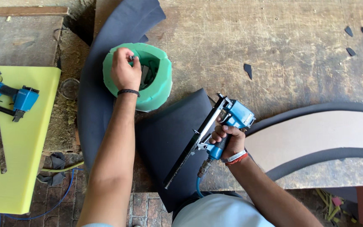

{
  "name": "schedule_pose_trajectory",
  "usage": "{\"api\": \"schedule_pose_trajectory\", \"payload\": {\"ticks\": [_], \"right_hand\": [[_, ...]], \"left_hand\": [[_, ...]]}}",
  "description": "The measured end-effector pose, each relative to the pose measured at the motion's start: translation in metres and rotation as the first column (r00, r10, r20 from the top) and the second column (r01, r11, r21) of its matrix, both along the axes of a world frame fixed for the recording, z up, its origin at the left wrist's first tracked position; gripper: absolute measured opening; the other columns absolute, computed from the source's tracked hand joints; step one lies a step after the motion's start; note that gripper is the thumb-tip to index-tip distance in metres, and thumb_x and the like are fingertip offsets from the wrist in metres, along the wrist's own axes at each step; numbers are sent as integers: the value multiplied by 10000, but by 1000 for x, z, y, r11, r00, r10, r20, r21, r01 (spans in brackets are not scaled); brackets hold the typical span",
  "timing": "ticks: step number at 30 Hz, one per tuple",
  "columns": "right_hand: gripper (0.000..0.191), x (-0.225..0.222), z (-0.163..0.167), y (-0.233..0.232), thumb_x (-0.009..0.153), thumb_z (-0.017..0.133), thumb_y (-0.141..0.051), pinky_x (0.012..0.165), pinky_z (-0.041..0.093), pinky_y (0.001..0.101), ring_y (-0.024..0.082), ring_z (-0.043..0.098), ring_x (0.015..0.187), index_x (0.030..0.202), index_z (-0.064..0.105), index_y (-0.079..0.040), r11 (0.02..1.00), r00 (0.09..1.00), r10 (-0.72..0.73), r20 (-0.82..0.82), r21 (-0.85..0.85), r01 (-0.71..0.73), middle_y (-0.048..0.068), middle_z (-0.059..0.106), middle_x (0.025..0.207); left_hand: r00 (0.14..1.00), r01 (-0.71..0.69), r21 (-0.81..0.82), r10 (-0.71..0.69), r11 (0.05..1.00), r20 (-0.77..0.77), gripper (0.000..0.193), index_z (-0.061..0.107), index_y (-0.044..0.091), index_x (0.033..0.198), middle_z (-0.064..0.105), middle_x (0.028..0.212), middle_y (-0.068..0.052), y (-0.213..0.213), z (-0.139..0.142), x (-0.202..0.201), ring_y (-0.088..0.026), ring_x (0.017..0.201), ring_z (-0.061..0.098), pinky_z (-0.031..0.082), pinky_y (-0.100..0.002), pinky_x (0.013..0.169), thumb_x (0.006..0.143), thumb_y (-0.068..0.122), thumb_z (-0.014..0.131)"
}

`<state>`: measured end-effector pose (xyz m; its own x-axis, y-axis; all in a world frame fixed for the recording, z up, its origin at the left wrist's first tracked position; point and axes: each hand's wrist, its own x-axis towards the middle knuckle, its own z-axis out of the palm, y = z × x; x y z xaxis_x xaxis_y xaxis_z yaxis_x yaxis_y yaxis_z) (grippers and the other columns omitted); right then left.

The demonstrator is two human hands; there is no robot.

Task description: The person staples a dark fabric onto a curved wooden board using a pneumatic staple gun. They fold the fabric edges, secure them with staples, and trim excess fabric with scissors.

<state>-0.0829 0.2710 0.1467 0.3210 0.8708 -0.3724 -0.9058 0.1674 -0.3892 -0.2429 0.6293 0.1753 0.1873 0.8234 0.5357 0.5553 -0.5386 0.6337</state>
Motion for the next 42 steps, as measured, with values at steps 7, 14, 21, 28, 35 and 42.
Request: {"api": "schedule_pose_trajectory", "payload": {"ticks": [7, 14, 21, 28, 35, 42], "right_hand": [[332, 12, 1, -28, 815, 707, -129, 660, 508, 382, 179, 548, 617, 1117, 619, -25, 997, 999, -11, -36, 79, 13, 3, 502, 657], [333, 43, 12, -88, 802, 702, -145, 656, 504, 384, 179, 542, 626, 1110, 653, -27, 986, 996, -84, -15, 144, 85, 1, 499, 656], [320, 100, 18, -190, 794, 698, -152, 652, 488, 376, 173, 527, 602, 1101, 626, -93, 977, 990, -144, -3, 156, 143, -11, 490, 638], [315, 156, 27, -304, 788, 693, -170, 633, 480, 376, 170, 522, 590, 1088, 631, -97, 967, 980, -197, 6, 165, 193, -17, 495, 630], [310, 196, 42, -374, 789, 697, -146, 640, 498, 364, 159, 530, 587, 1089, 643, -89, 951, 965, -263, 2, 169, 259, -16, 507, 643], [322, 230, 36, -394, 775, 706, -148, 621, 503, 368, 169, 532, 576, 1084, 642, -84, 933, 951, -308, -24, 187, 307, -13, 502, 624]], "left_hand": [[687, 542, -371, -143, 754, 713, 124, 690, 14, 1098, 714, 851, -40, -141, 43, 28, -98, 739, 675, 593, -256, 690, 1031, 117, 700], [634, 750, -434, -353, 500, 689, 158, 719, 2, 1029, 770, 905, -61, -299, 53, 89, -89, 808, 722, 592, -227, 712, 933, 108, 785], [652, 756, -454, -604, 471, 458, 94, 733, 30, 962, 778, 852, -25, -412, 81, 149, -66, 761, 737, 591, -234, 665, 909, 93, 777], [676, 737, -265, -683, 621, 278, 150, 779, 71, 1028, 726, 802, -48, -529, 108, 202, -93, 681, 682, 557, -258, 609, 879, 87, 767], [636, 753, -363, -748, 549, 189, 137, 770, 75, 1040, 765, 840, -26, -595, 124, 241, -84, 689, 697, 557, -264, 601, 907, 108, 756], [550, 800, -354, -828, 485, 107, 140, 772, 74, 1048, 772, 894, -47, -605, 116, 286, -108, 697, 697, 558, -273, 625, 914, 103, 743]]}}
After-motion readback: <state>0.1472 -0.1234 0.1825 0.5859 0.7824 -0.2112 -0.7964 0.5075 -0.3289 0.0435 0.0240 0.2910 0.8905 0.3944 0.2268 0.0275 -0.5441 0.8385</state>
